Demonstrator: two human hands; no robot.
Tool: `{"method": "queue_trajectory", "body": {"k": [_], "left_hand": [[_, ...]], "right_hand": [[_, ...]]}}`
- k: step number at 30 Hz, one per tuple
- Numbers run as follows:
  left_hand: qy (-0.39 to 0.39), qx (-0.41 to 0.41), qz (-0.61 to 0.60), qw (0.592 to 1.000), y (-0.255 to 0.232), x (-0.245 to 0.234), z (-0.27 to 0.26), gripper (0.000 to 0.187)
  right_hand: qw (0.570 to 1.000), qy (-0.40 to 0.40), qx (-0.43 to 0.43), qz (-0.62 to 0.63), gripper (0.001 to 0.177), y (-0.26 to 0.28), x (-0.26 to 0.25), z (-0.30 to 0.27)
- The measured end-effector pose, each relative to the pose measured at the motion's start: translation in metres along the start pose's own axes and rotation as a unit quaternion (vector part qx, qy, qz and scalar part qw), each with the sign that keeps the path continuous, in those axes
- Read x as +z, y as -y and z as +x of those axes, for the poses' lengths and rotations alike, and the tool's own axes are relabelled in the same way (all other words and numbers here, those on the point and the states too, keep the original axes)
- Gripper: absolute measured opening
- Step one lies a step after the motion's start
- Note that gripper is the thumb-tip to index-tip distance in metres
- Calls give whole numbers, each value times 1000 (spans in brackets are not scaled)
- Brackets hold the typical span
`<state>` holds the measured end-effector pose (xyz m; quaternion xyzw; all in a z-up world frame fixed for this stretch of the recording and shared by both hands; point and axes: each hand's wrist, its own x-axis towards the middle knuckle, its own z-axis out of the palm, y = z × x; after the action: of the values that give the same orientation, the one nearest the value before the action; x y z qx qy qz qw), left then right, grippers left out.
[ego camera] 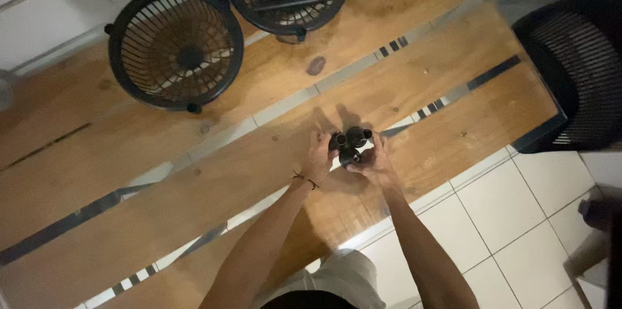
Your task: The person assembles a small black wire basket on a wooden table. They insert a short handle into the basket, then attach two longer legs, and finally place a circular wire lid on top.
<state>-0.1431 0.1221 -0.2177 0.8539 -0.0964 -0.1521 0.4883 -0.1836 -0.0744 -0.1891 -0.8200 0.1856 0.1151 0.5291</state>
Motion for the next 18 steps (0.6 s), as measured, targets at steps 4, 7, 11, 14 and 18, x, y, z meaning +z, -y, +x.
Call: {"method": "queue_trajectory", "body": {"k": [4,7,11,14,18], "left_hand": [[12,29,-58,998,-14,3,-4,56],[23,-63,-76,995,-16,-7,-10,71],[-64,-32,39,997,12,-40,-26,87],[-112,-54,236,964,47,-86,-21,63],[-281,-65,377,880,88,-186,17,71]], "right_hand": [[984,2,-149,94,112,-6,-3,-4],[980,15,-135,143,109,3,-6,-3],[872,40,226,431,76,15,-11,-4],[841,54,182,506,73,3,-6,-20],[946,-49,-21,319,74,-40,18,-48]]}}
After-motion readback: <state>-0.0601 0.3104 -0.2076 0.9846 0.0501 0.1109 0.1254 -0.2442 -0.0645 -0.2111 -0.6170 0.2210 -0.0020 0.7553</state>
